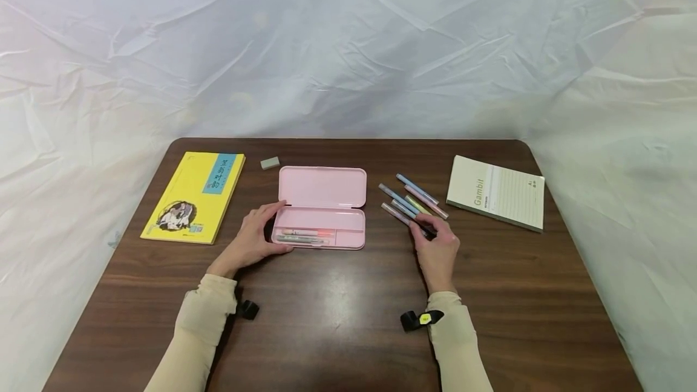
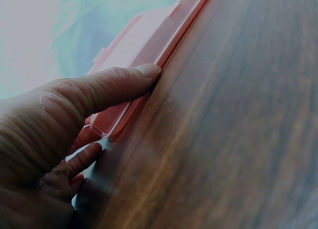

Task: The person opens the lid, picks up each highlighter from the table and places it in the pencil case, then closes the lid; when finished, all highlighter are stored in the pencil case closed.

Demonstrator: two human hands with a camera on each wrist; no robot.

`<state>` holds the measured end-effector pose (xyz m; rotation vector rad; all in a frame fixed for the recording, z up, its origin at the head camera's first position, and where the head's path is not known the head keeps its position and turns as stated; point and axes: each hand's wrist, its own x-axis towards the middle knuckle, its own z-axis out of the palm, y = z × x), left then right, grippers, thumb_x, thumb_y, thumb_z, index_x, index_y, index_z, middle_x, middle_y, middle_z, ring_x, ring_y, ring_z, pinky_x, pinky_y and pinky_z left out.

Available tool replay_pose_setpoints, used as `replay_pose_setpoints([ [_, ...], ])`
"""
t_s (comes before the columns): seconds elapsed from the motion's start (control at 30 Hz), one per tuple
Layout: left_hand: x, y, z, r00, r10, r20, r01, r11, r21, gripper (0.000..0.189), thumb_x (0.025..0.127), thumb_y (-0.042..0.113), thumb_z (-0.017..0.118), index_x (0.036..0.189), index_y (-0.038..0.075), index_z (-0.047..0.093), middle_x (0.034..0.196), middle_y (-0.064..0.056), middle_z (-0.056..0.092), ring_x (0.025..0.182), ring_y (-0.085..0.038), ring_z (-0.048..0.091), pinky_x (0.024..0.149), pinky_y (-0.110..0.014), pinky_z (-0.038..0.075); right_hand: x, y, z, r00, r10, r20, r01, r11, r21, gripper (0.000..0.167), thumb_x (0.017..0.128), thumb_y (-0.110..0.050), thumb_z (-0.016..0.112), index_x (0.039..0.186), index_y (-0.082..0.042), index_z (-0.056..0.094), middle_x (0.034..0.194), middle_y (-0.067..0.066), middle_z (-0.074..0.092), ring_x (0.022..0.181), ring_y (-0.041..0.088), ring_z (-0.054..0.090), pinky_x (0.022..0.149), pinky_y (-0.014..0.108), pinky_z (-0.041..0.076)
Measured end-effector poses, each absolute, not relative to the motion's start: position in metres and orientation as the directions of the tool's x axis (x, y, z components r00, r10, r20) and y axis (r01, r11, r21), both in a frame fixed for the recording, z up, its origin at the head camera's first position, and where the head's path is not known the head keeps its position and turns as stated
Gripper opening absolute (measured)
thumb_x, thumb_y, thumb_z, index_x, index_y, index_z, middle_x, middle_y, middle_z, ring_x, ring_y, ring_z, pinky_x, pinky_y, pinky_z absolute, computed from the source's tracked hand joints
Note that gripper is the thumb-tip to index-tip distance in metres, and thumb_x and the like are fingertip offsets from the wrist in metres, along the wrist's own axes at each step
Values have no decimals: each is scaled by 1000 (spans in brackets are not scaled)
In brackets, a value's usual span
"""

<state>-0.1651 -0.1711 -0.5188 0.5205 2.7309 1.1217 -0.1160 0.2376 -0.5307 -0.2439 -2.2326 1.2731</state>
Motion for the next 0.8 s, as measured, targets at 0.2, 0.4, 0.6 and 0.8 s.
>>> replay_pose_setpoints([
  [0.2,-166,-171,-517,-928,371,-4,261,659,705,104,78,43,94,164,26,38,161,-8,44,141,-35,34,119,-63,24,-118,238,-529,-832,343,435,-130,642,-756,20,84,-4,87,101,0,78,101,21,75,98,40,68,89,44,47],
  [0.4,-166,-172,-517,-930,368,-7,256,661,706,105,78,43,94,165,25,38,161,-7,44,141,-35,34,119,-64,24,-120,239,-533,-862,299,409,-97,696,-712,21,86,-7,86,103,1,77,104,23,75,104,44,57,94,60,38],
  [0.6,-166,-172,-519,-931,366,-2,257,660,706,105,78,42,94,165,25,38,161,-7,44,141,-34,35,119,-63,24,-119,239,-534,-895,283,344,-51,702,-711,21,87,-2,84,107,0,78,108,24,72,111,45,52,96,61,36],
  [0.8,-165,-172,-519,-930,368,-5,257,659,707,105,78,42,94,165,26,38,161,-7,44,142,-34,34,119,-64,24,-119,238,-534,-898,279,339,-48,705,-708,19,88,-2,84,106,0,78,109,24,71,110,45,53,94,60,37],
])
